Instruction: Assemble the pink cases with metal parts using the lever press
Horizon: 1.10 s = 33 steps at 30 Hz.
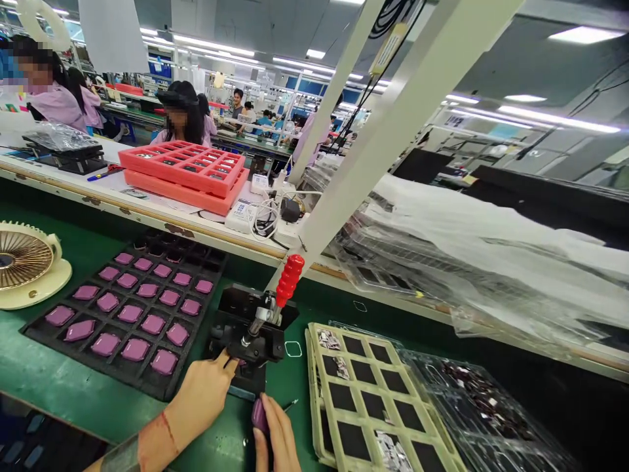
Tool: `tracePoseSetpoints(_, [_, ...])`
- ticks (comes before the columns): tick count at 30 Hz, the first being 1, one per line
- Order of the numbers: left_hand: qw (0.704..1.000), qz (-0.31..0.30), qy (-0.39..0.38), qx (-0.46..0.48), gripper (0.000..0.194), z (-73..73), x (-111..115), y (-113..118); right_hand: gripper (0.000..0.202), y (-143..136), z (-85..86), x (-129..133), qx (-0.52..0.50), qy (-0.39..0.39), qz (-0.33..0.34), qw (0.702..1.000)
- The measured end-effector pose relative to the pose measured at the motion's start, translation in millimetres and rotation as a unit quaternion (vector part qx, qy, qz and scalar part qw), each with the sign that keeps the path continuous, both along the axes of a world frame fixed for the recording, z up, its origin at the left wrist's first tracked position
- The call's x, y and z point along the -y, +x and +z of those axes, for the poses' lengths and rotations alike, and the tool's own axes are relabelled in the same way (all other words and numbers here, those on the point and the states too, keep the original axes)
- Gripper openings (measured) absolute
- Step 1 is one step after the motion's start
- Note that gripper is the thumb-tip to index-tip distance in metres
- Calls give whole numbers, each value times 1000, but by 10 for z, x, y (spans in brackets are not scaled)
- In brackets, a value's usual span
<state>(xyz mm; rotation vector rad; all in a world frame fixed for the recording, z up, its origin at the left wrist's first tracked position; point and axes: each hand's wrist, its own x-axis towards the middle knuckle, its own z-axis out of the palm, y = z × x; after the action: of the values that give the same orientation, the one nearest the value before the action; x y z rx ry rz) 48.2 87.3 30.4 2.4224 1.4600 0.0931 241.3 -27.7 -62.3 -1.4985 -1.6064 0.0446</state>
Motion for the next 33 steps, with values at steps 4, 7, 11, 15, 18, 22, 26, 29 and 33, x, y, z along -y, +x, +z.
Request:
tracePoseSetpoints(4, [986, -25, -82, 142, 69, 175, 227, -208, 50, -67, 246, -114, 42, 33, 68, 996])
tracePoseSetpoints(7, [915, 16, -193, 354, 70, 166, 458, -324, 55, -241, 438, -182, 59, 75, 122, 988])
tracePoseSetpoints(11, [800, 155, -230, 532, 39, -7, 604, -458, 52, -462, 803, -314, 77, 27, 207, 975])
tracePoseSetpoints(15, [740, 206, -248, 590, 38, -77, 549, -728, 48, -370, 1587, -712, 76, 107, 200, 971])
tracePoseSetpoints(18, [730, 230, -223, 603, 39, -27, 483, -958, 43, -257, 2374, -1134, -57, 278, 70, 956])
tracePoseSetpoints(22, [733, 246, -198, 602, 46, 17, 457, -1180, 57, -377, 3041, -1484, -95, 192, 164, 963])
tracePoseSetpoints(26, [749, 286, -153, 578, 49, -30, 495, -1394, 24, -687, 2807, -1411, 57, 311, 73, 946])
tracePoseSetpoints(29, [759, 309, -107, 562, 48, -78, 476, -1581, 20, -863, 2344, -1240, 19, 393, 63, 917])
tracePoseSetpoints(33, [782, 297, -74, 543, 44, -58, 270, -1723, 29, -949, 1981, -1100, 10, 351, 74, 933])
